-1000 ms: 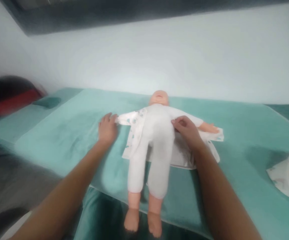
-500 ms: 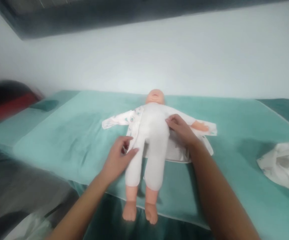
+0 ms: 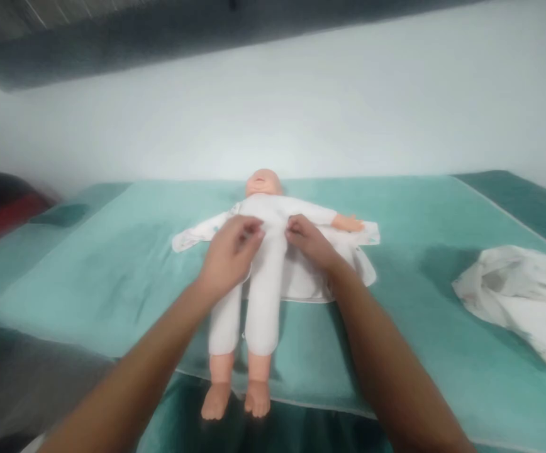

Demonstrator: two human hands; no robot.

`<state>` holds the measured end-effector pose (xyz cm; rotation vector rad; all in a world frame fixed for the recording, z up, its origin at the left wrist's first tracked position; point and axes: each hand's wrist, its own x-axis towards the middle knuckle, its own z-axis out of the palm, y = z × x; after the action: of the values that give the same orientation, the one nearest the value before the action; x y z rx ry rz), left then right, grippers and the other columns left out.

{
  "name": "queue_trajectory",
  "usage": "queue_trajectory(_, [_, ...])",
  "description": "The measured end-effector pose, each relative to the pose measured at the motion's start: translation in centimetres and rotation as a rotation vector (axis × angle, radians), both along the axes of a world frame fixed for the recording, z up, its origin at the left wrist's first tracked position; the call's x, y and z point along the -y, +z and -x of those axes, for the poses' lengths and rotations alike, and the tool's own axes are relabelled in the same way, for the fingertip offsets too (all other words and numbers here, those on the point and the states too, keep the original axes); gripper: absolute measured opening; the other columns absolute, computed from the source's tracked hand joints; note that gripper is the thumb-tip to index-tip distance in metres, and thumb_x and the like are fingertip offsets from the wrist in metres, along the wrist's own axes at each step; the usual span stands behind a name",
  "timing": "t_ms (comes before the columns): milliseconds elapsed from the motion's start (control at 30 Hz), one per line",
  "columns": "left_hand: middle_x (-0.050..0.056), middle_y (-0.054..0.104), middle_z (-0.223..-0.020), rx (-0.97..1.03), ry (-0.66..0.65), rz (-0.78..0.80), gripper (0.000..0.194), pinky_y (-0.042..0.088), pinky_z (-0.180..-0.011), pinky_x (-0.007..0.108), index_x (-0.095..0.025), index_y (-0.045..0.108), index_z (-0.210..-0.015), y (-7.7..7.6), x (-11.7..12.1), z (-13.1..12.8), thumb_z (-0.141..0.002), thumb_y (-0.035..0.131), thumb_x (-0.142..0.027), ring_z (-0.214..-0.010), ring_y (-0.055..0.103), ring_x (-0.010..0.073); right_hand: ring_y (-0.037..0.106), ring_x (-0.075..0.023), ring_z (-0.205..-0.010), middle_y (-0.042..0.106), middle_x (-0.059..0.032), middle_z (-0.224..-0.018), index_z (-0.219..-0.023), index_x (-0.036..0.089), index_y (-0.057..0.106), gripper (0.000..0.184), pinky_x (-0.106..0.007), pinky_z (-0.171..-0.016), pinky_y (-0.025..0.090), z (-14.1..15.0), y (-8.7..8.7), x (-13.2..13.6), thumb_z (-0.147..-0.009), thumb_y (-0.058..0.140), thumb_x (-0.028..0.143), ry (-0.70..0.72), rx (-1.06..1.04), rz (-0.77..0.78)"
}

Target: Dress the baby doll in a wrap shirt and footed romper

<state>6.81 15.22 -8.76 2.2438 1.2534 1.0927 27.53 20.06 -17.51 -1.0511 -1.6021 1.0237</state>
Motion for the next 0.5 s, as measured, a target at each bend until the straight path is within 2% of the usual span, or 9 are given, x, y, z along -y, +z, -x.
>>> queue_trajectory(100, [0.009,0.063,-0.128,-0.136,-0.076,-0.122,0.032,0.042,-0.106,0.037,-0.018,0.058,-0.123,1.1,-3.8,-2.7,-0.093,0.052,-0.025,-0.123,0.053,0.0238,0.053,-0.0266,-0.125,0.062,-0.0042,-0.128,-0.115,0.026,0.055,0.036,-0.043,-0.107,0.040,0.1,-0.2,-0.3,-0.080,0.062,0.025,0.019,0.062,-0.120])
queue_trajectory(167, [0.010,0.055,-0.140,-0.297,-0.152,-0.135,0.047,0.041,-0.107,0.039,-0.019,0.051,-0.134,1.9,-6.1,-5.2,-0.088,0.056,-0.018,-0.131,0.047,0.0258,0.048,-0.0306,-0.133,0.059,-0.0059,-0.138,-0.124,0.026,0.057,0.045,-0.048,-0.113,0.035,0.2,-0.1,-0.3,-0.079,0.060,0.022,-0.004,0.141,-0.136])
queue_trajectory(267, [0.010,0.054,-0.141,-0.608,-0.260,-0.122,0.062,0.042,-0.101,0.043,-0.022,0.048,-0.139,2.5,-8.6,-8.7,-0.079,0.059,-0.008,-0.129,0.048,0.0299,0.054,-0.0345,-0.127,0.065,-0.0061,-0.132,-0.121,0.026,0.063,0.042,-0.052,-0.111,0.037,0.0,0.3,-0.1,-0.080,0.058,0.022,-0.027,0.242,-0.105])
queue_trajectory(367, [0.010,0.064,-0.120,-0.790,-0.294,-0.122,0.052,0.043,-0.092,0.042,-0.021,0.055,-0.127,2.0,-10.1,-10.5,-0.077,0.059,-0.007,-0.108,0.059,0.0291,0.060,-0.0332,-0.119,0.072,-0.0029,-0.120,-0.108,0.028,0.070,0.030,-0.051,-0.107,0.041,-0.5,0.6,-0.2,-0.082,0.055,0.024,0.007,0.289,-0.131])
queue_trajectory(400, [0.010,0.064,-0.115,-0.795,-0.284,-0.140,0.046,0.044,-0.089,0.041,-0.021,0.057,-0.123,1.9,-10.3,-10.6,-0.079,0.060,-0.009,-0.101,0.060,0.0279,0.062,-0.0319,-0.115,0.073,-0.0026,-0.115,-0.102,0.028,0.071,0.025,-0.050,-0.105,0.043,-0.9,0.7,-0.3,-0.084,0.053,0.025,-0.029,0.303,-0.142])
queue_trajectory(433, [0.010,0.064,-0.112,-0.787,-0.270,-0.165,0.041,0.043,-0.086,0.039,-0.020,0.058,-0.120,1.7,-10.5,-10.4,-0.080,0.060,-0.012,-0.098,0.060,0.0270,0.063,-0.0307,-0.111,0.074,-0.0031,-0.111,-0.097,0.027,0.071,0.023,-0.048,-0.103,0.044,-1.4,0.7,-0.5,-0.086,0.051,0.027,-0.127,0.331,-0.139])
queue_trajectory(500, [0.010,0.063,-0.111,-0.767,-0.230,-0.231,0.036,0.042,-0.085,0.038,-0.020,0.058,-0.117,1.8,-10.7,-9.4,-0.083,0.057,-0.012,-0.099,0.059,0.0268,0.062,-0.0305,-0.106,0.073,-0.0075,-0.107,-0.091,0.024,0.070,0.024,-0.046,-0.097,0.046,-2.6,0.6,-0.9,-0.088,0.048,0.033,-0.406,0.421,-0.077])
